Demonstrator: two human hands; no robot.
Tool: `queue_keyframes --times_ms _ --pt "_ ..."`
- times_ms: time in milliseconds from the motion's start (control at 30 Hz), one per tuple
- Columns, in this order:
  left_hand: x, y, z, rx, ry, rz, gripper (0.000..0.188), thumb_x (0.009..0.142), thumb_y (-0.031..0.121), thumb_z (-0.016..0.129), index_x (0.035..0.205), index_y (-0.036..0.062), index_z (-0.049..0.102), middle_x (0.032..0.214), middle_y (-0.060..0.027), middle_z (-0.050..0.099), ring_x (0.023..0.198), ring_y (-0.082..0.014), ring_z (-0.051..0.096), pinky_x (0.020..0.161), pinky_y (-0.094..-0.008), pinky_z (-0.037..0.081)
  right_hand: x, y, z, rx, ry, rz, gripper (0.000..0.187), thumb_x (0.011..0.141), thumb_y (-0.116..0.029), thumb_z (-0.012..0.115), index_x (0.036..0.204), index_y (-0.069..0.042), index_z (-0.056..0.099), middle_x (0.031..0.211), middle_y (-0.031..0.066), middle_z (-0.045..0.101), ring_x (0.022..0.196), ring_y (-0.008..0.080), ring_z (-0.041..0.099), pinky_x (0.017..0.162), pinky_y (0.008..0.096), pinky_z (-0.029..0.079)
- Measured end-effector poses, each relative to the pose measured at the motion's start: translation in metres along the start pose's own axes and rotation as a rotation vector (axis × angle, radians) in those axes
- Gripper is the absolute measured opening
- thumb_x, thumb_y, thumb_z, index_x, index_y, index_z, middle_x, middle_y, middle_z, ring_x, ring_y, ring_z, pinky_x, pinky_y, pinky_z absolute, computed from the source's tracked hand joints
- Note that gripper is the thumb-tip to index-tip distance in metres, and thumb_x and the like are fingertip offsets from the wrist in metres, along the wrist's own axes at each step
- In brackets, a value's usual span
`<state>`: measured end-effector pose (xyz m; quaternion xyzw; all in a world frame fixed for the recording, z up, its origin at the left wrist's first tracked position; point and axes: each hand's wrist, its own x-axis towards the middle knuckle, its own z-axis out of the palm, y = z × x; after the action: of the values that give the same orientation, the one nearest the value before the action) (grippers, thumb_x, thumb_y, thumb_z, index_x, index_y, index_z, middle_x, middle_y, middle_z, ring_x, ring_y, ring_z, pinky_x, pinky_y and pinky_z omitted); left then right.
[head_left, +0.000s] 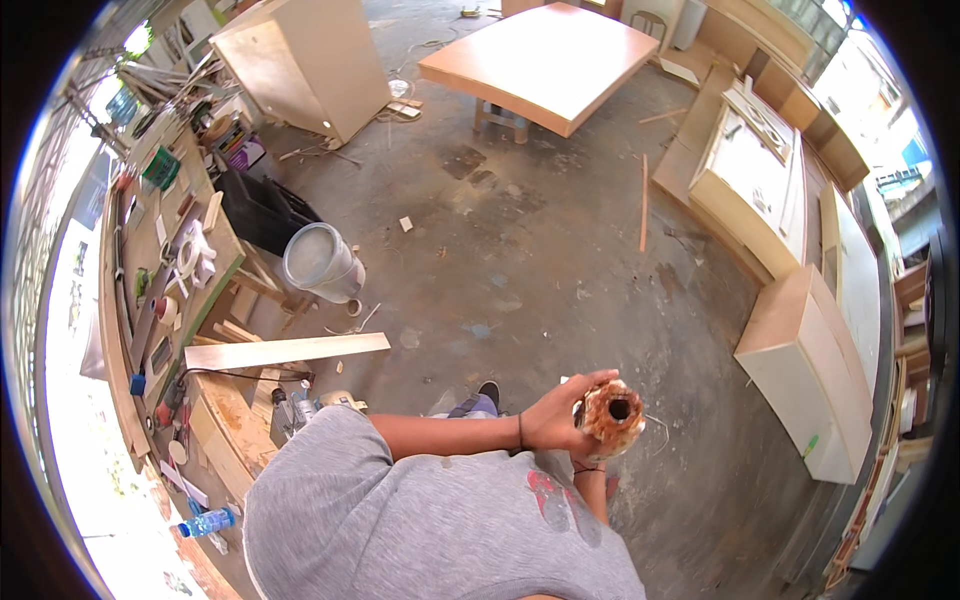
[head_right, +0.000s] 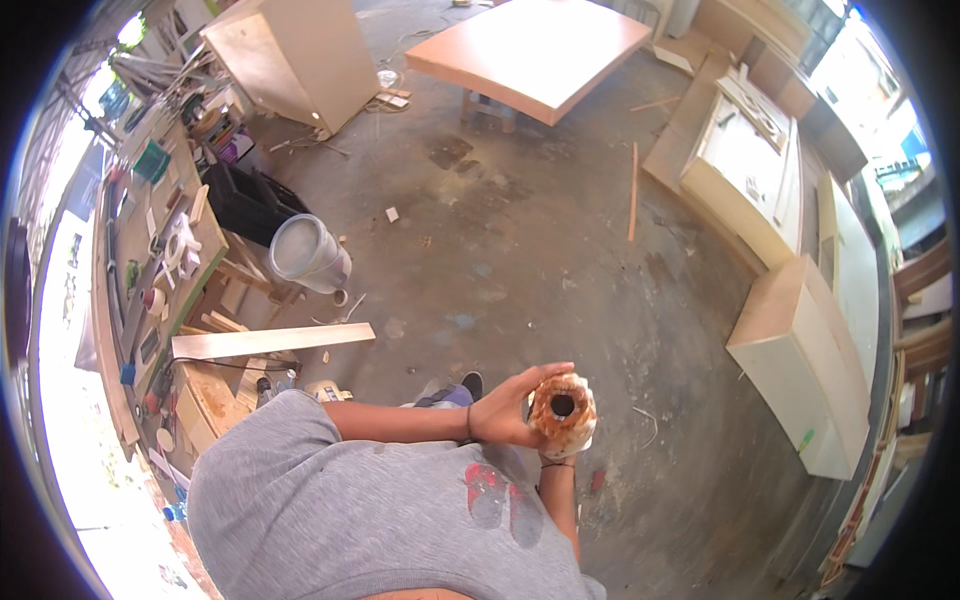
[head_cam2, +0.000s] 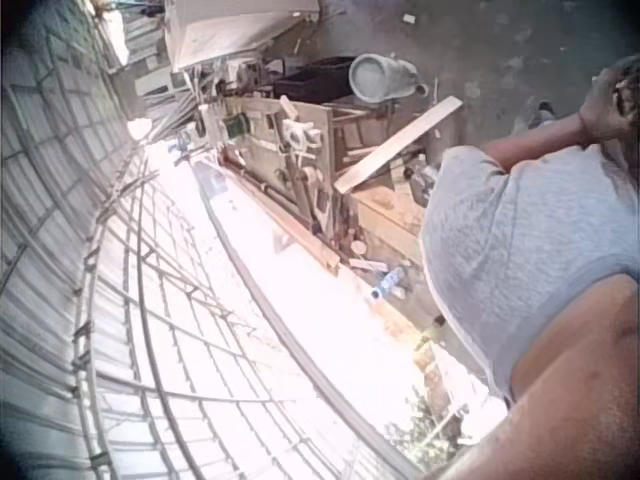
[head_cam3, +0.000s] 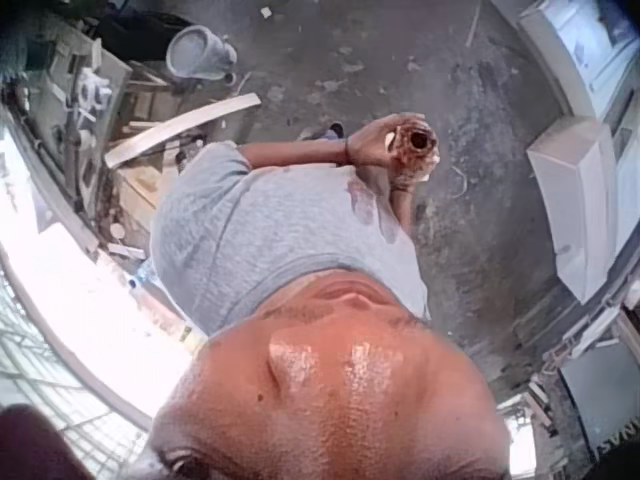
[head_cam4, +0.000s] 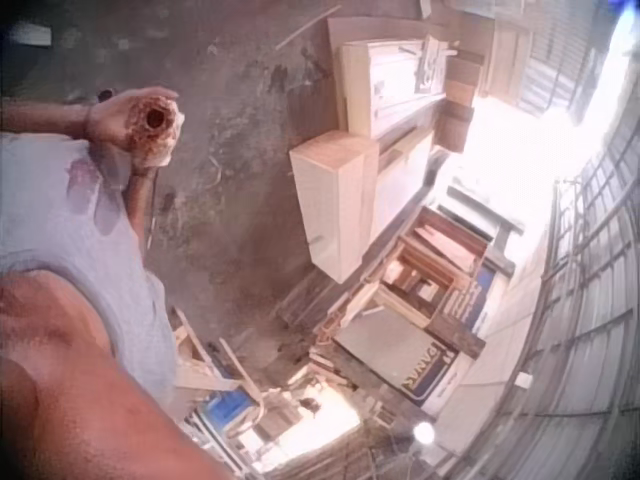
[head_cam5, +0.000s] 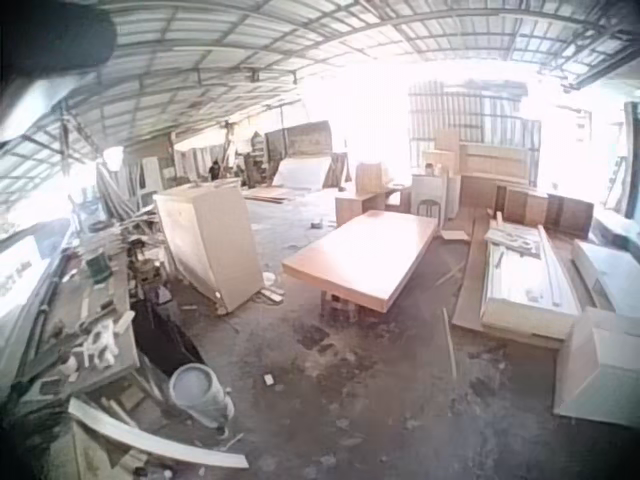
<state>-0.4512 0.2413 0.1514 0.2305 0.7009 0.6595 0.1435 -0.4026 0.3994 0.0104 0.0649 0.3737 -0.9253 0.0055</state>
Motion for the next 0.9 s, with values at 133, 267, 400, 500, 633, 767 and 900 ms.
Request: queue_keyframes --times_ms 133,267,400,500,633,767,900 --pt "0.02 -0.012 -0.037 -0.21 0.188 0.122 0.099 0.059 0.027 0.085 0.136 0.0027 0.027 0.124 -0.0089 0.048 0.118 -0.0198 0.046 0.101 -0.035 0.036 0.044 0.025 0.001 0.162 0.06 0.33 0.051 0.09 -0.042 0.048 0.132 -0.013 0.041 0.132 0.0053 0.046 0.119 0.0222 0.047 0.097 0.035 0.044" --pt "0.04 -0.028 -0.081 -0.211 0.234 0.128 0.096 0.054 0.023 0.089 0.129 0.0043 0.033 0.124 -0.0061 0.048 0.116 -0.019 0.048 0.1 -0.0348 0.038 0.086 0.037 0.018 0.232 0.077 0.458 0.049 0.09 -0.039 0.048 0.13 -0.012 0.043 0.13 0.0063 0.049 0.115 0.0231 0.051 0.092 0.0344 0.048" --pt "0.068 -0.039 -0.113 -0.224 0.216 0.037 0.095 0.055 0.025 0.089 0.13 0.0049 0.034 0.124 -0.0072 0.047 0.116 -0.0186 0.046 0.1 -0.0347 0.038 0.131 0.034 0.035 0.31 0.056 0.492 0.049 0.094 -0.034 0.036 0.134 -0.007 0.039 0.133 0.0127 0.046 0.121 0.0288 0.046 0.102 0.0419 0.039" --pt "0.102 -0.049 -0.136 -0.275 0.391 -0.014 0.094 0.056 0.024 0.088 0.13 0.0048 0.034 0.124 -0.007 0.046 0.117 -0.0184 0.045 0.1 -0.0344 0.037 0.188 0.045 0.016 0.182 -0.1 0.556 0.049 0.094 -0.032 0.035 0.134 -0.004 0.038 0.133 0.0148 0.046 0.121 0.0294 0.046 0.102 0.0426 0.038" --pt "0.14 -0.067 -0.188 -0.24 0.483 -0.03 0.092 0.058 0.017 0.086 0.13 0.003 0.031 0.124 -0.0074 0.047 0.115 -0.0186 0.047 0.099 -0.0334 0.038 0.283 0.062 0.014 0.065 0.156 0.65 0.046 0.096 -0.026 0.038 0.134 -0.001 0.035 0.131 0.0162 0.047 0.117 0.0335 0.049 0.098 0.0473 0.042" --pt "0.154 -0.06 -0.24 -0.084 0.621 -0.05 0.094 0.058 0.014 0.086 0.131 0.0038 0.029 0.125 -0.0079 0.045 0.117 -0.0182 0.045 0.099 -0.0328 0.038 0.37 0.04 0.03 -0.031 0.18 0.682 0.044 0.095 -0.024 0.043 0.134 -0.008 0.035 0.13 0.0141 0.049 0.114 0.033 0.052 0.091 0.054 0.044" --pt "0.153 -0.078 -0.288 -0.197 0.903 -0.02 0.089 0.059 0.01 0.084 0.13 0.0036 0.032 0.121 -0.009 0.05 0.111 -0.02 0.051 0.094 -0.0327 0.043 0.453 0.037 0.027 -0.106 0.133 0.737 0.044 0.095 -0.026 0.042 0.135 -0.007 0.034 0.131 0.0138 0.048 0.117 0.0332 0.049 0.094 0.0546 0.041"
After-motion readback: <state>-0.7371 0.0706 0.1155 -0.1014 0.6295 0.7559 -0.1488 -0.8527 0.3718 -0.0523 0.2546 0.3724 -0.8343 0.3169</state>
